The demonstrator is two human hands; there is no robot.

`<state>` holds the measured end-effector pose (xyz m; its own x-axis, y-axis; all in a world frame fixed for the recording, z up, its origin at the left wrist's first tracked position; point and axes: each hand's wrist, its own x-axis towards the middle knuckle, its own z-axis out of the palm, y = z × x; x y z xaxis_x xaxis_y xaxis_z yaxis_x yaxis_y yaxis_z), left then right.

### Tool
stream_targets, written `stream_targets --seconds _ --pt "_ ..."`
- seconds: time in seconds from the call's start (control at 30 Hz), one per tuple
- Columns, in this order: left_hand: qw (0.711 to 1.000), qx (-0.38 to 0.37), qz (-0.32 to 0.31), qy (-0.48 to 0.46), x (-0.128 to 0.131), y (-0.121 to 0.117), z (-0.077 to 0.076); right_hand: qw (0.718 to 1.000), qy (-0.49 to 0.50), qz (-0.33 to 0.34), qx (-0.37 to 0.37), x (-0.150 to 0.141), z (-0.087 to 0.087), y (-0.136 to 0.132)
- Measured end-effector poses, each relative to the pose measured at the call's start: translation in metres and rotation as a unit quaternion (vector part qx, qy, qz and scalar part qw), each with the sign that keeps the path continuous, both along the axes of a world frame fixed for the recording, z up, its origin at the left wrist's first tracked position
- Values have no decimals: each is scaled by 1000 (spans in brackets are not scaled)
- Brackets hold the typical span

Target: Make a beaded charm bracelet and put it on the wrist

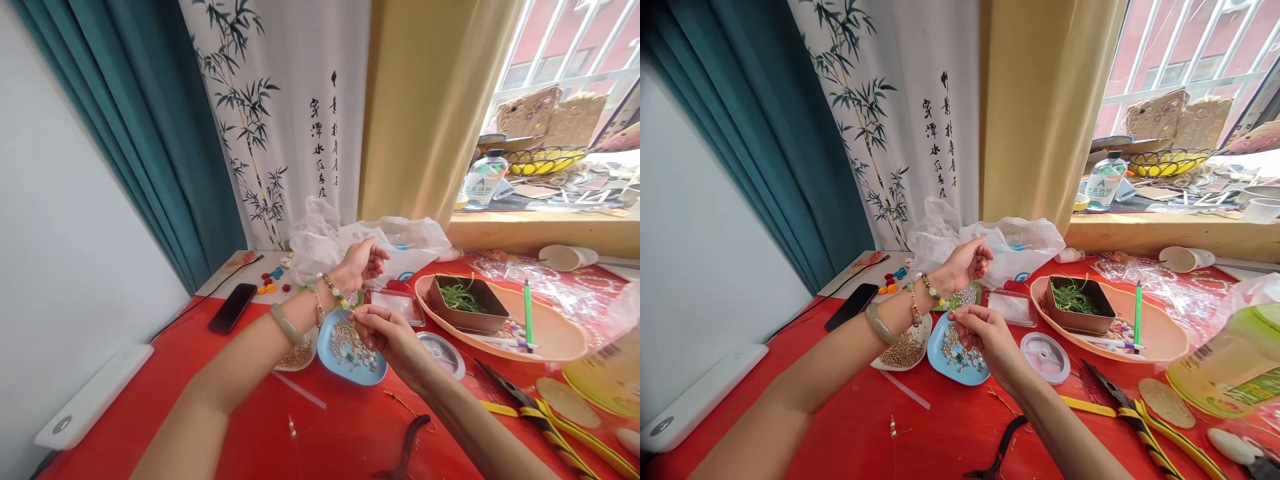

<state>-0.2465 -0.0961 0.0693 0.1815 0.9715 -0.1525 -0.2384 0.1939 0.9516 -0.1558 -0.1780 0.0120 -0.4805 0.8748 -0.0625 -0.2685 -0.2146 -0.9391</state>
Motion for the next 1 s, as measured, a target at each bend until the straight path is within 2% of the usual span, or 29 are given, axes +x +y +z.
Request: stream_targets --seconds 0.23,0.4,0.57,0.73,0.87,1.0 --pt "998 17 -15 52 4 0 -1 995 -64 -22 75 -4 0 -2" --pt "982 89 -28 164 6 5 -5 972 -172 -59 149 -2 -3 3" --pt "937 192 -3 292 3 10 -12 902 -273 -184 278 1 -2 -3" --pt "907 214 -18 361 3 19 -22 821 -339 -242 391 -10 8 -17" --pt "906 196 -36 373 7 30 -30 759 -396 -273 439 -22 14 -6" --pt "924 175 -28 340 14 38 -38 723 -437 -282 455 -21 23 13"
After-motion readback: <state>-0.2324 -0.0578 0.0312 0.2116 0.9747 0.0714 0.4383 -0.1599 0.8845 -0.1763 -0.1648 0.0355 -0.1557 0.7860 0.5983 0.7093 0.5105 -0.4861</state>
